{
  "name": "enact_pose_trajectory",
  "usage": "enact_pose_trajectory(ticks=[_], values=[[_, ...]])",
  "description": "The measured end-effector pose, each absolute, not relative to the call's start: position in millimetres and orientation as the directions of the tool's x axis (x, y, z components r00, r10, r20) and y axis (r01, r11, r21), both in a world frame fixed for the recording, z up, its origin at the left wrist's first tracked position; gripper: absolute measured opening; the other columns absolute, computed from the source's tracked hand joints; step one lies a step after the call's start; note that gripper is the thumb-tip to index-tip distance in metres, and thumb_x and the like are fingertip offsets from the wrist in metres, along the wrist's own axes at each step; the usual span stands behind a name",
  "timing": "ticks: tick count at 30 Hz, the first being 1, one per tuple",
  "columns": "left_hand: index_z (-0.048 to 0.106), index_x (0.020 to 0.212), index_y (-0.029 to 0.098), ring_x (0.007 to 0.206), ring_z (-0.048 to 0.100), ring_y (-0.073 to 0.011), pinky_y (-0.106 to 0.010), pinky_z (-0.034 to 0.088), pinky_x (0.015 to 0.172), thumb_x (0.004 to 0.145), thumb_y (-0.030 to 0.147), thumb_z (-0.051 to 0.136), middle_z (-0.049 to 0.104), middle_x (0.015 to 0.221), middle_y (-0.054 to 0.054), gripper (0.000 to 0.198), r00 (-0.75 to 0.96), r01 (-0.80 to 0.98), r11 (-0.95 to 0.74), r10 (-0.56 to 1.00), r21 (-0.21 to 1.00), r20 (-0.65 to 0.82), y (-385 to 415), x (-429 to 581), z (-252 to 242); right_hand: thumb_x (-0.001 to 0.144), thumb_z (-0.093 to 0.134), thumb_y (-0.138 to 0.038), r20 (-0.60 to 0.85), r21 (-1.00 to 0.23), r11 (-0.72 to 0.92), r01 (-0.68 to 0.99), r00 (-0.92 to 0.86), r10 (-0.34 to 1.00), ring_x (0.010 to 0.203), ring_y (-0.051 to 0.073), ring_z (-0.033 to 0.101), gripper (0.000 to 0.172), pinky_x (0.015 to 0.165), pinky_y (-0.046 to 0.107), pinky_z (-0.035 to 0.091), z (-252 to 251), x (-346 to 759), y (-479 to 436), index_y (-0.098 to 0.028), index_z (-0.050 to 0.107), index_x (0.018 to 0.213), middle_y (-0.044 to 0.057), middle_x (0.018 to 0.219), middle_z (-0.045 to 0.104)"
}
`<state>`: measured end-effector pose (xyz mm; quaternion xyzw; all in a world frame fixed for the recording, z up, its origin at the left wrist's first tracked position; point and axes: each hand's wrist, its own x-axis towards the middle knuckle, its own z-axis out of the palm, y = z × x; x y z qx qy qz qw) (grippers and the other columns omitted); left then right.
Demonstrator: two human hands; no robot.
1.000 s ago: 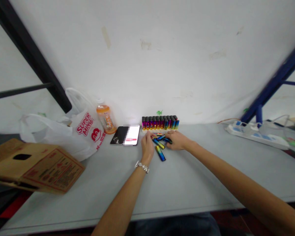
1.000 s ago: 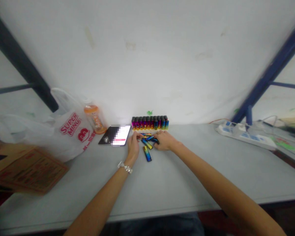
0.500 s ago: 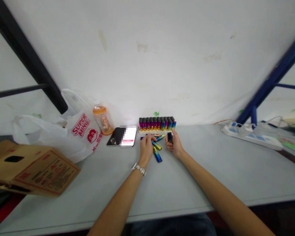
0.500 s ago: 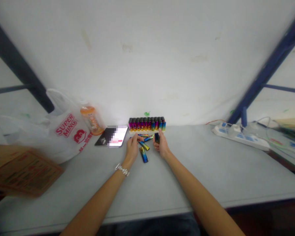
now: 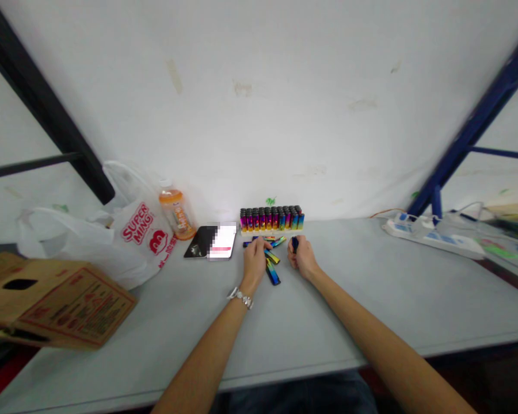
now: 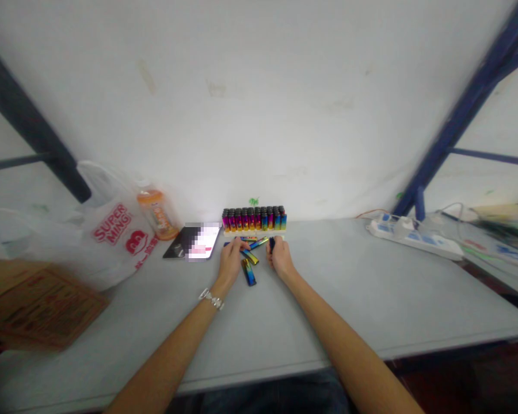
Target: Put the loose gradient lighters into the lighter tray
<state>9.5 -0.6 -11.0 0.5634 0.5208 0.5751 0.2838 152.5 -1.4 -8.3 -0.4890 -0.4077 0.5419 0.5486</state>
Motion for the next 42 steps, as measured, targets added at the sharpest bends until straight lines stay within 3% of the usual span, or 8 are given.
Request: enact_pose_trajectory(ticks=[8,16,24,29,32,36,42], values=[[0.066,0.063,0.019,0.076,0.063,-0.0211,-0.034,0.047,0.08,0.089,0.049,0.039,0.069,0.072,-0.007,0.048,-0.192,0.246,-0.293,0.919,0.924,0.343,0.0,9.8,-13.8,0.087,0.03,-0.065,-0.188,-0.931,-0.192,-0.311,-0.044,0.981,0.032,0.007,0.016,0.052,0.034,0.02,0.01,-3.3,154.3,-2.6,-0.022,0.043,0.06,-0.008,0.037,0.025],[0.065,0.063,0.018,0.074,0.062,-0.0184,-0.031,0.046,0.075,0.091,0.043,0.036,0.068,0.072,-0.007,0.048,-0.175,0.279,-0.317,0.911,0.906,0.373,-0.9,10.1,-13.1,0.086,0.035,-0.047,-0.124,-0.979,-0.104,-0.175,0.108,0.986,0.031,0.009,0.023,0.036,0.032,0.02,0.014,-5.7,152.3,-2.8,-0.023,0.042,0.06,-0.007,0.039,0.029],[0.065,0.065,0.018,0.076,0.062,-0.0192,-0.031,0.046,0.077,0.091,0.043,0.036,0.068,0.074,-0.007,0.046,-0.164,0.286,-0.295,0.922,0.912,0.35,-0.8,10.5,-13.2,0.087,0.033,-0.047,-0.086,-0.982,-0.066,-0.18,0.107,0.991,0.031,0.009,0.024,0.036,0.032,0.021,0.015,-8.4,152.5,-2.2,-0.023,0.041,0.061,-0.007,0.038,0.029],[0.065,0.066,0.018,0.076,0.061,-0.0191,-0.031,0.046,0.077,0.091,0.043,0.036,0.068,0.074,-0.007,0.046,-0.151,0.287,-0.294,0.926,0.911,0.347,-1.0,9.9,-12.5,0.088,0.032,-0.063,-0.094,-0.959,-0.089,-0.269,0.006,0.996,0.032,0.007,0.018,0.049,0.033,0.02,0.012,-10.5,153.5,0.1,-0.021,0.047,0.066,-0.009,0.038,0.026],[0.063,0.064,0.018,0.073,0.06,-0.019,-0.031,0.044,0.073,0.091,0.043,0.035,0.067,0.072,-0.007,0.046,-0.142,0.313,-0.3,0.923,0.901,0.357,-2.5,9.7,-9.7,0.084,0.039,-0.07,-0.009,-0.955,-0.027,-0.295,-0.061,0.998,0.034,0.007,0.022,0.053,0.035,0.02,0.016,-8.2,155.2,-1.7,-0.02,0.055,0.079,-0.01,0.043,0.032],[0.062,0.063,0.018,0.072,0.06,-0.019,-0.03,0.042,0.07,0.091,0.042,0.034,0.067,0.071,-0.007,0.047,-0.133,0.346,-0.299,0.923,0.89,0.361,-4.3,9.6,-6.7,0.078,0.059,-0.067,0.184,-0.974,0.183,-0.132,0.003,0.983,0.046,0.009,0.043,0.048,0.043,0.022,0.033,-3.4,162.0,-4.6,-0.019,0.056,0.082,-0.005,0.057,0.052],[0.063,0.065,0.017,0.073,0.062,-0.0183,-0.028,0.042,0.065,0.093,0.041,0.038,0.067,0.07,-0.006,0.044,-0.107,0.369,-0.308,0.923,0.877,0.369,-5.3,9.5,-6.7,0.075,0.069,-0.053,0.379,-0.912,0.358,0.201,0.077,0.922,0.065,0.015,0.056,0.039,0.059,0.026,0.042,-1.0,186.8,9.1,-0.015,0.068,0.086,0.005,0.078,0.067]])
